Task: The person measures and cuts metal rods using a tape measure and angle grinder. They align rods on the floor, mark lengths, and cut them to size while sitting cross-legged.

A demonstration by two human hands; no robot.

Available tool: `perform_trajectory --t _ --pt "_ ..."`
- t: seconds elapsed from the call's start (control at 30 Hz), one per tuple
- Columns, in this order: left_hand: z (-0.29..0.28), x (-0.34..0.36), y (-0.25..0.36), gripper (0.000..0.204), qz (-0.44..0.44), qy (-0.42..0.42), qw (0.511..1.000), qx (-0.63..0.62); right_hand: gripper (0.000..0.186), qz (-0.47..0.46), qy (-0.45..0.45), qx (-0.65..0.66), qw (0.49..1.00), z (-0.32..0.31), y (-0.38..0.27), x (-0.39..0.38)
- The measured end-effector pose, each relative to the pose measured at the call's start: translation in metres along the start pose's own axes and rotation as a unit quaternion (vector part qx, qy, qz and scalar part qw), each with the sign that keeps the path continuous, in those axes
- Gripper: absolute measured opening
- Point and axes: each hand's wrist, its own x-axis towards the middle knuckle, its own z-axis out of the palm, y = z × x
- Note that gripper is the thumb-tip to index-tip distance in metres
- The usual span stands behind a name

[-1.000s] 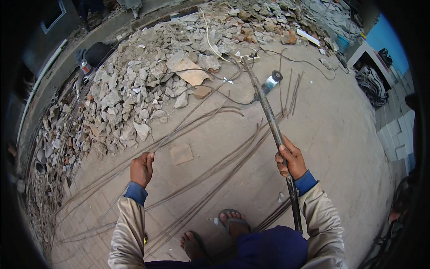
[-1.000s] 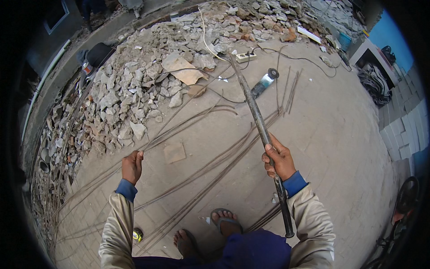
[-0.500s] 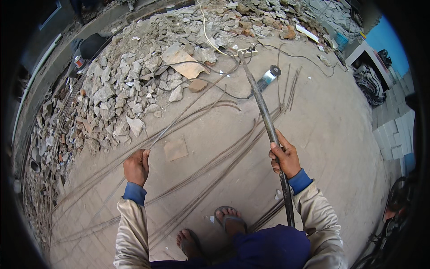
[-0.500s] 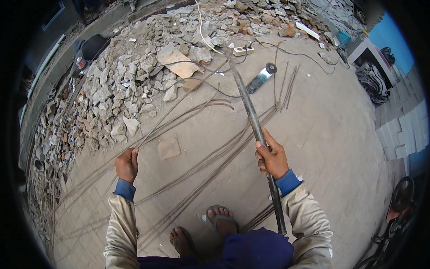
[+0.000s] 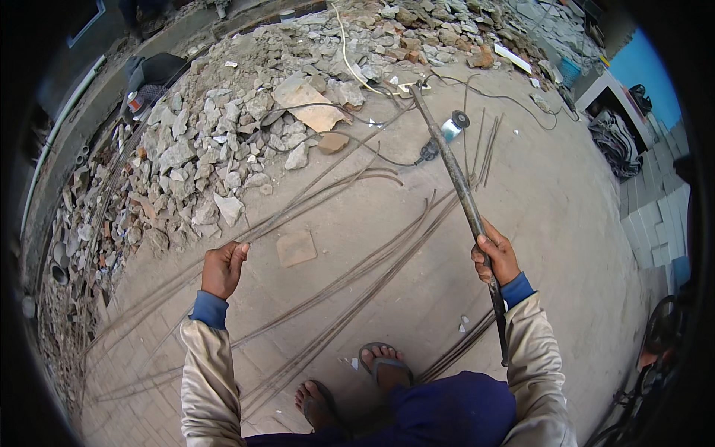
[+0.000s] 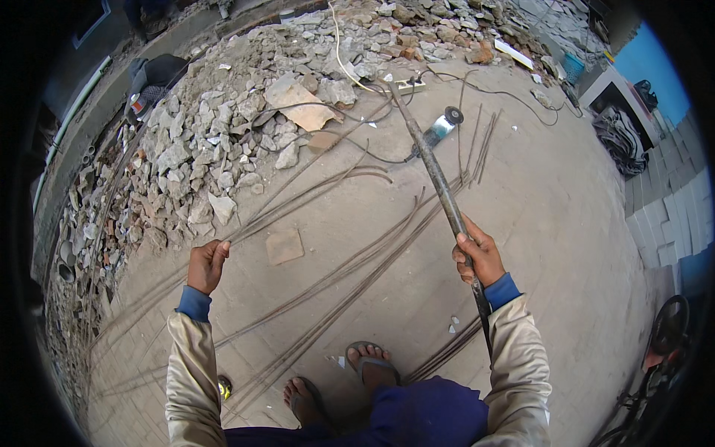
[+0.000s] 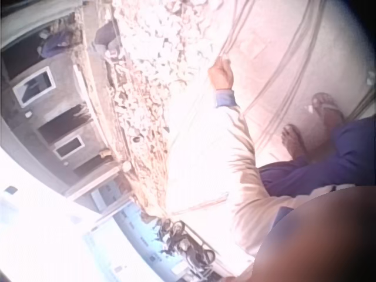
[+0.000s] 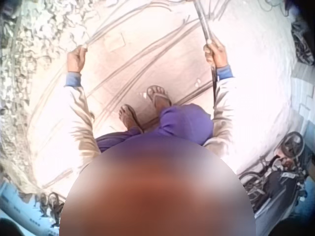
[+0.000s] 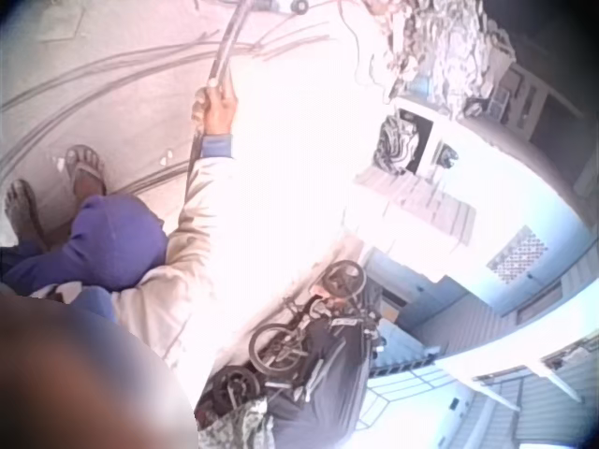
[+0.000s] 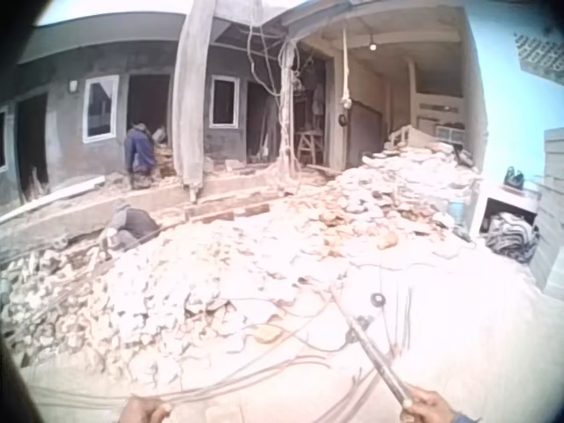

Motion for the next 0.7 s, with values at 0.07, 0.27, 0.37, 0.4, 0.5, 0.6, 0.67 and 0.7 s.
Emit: perform_trajectory --t 0.07,0.27,0.37,0.4,0.5,0.6,0.67,0.7 --pt "0.009 -0.003 0.002 0.041 0.019 0.036 0.999 0.030 0.062 0.027 0.005 0.042 0.999 0.013 0.002 0.000" --pt "0.026 -0.008 -0.005 0.035 0.038 0.097 0.989 0.105 0.060 0.046 0.012 0.047 0.998 0.027 -0.010 -0.004" --pt "0.026 -0.008 -0.007 0.031 0.069 0.126 0.978 0.154 0.058 0.037 0.014 -0.010 0.999 0.007 -0.036 -0.015" --pt "0.026 -0.008 -0.007 0.030 0.078 0.138 0.975 0.154 0.058 0.036 0.012 -0.028 0.999 0.001 -0.044 -0.019" --pt "0.032 -0.014 -0.002 0.026 0.096 0.154 0.968 0.173 0.058 0.045 0.028 -0.057 0.997 0.001 -0.048 -0.026" --pt "0.041 -0.020 0.004 0.023 0.070 0.156 0.967 0.189 0.060 0.067 0.049 0.009 0.997 0.022 -0.030 -0.024" --pt "0.043 -0.021 0.005 0.023 0.060 0.160 0.965 0.198 0.060 0.061 0.057 0.008 0.996 0.036 -0.017 -0.022" --pt "0.043 -0.021 0.004 0.023 0.066 0.165 0.963 0.201 0.061 0.061 0.047 0.013 0.997 0.038 -0.014 -0.022"
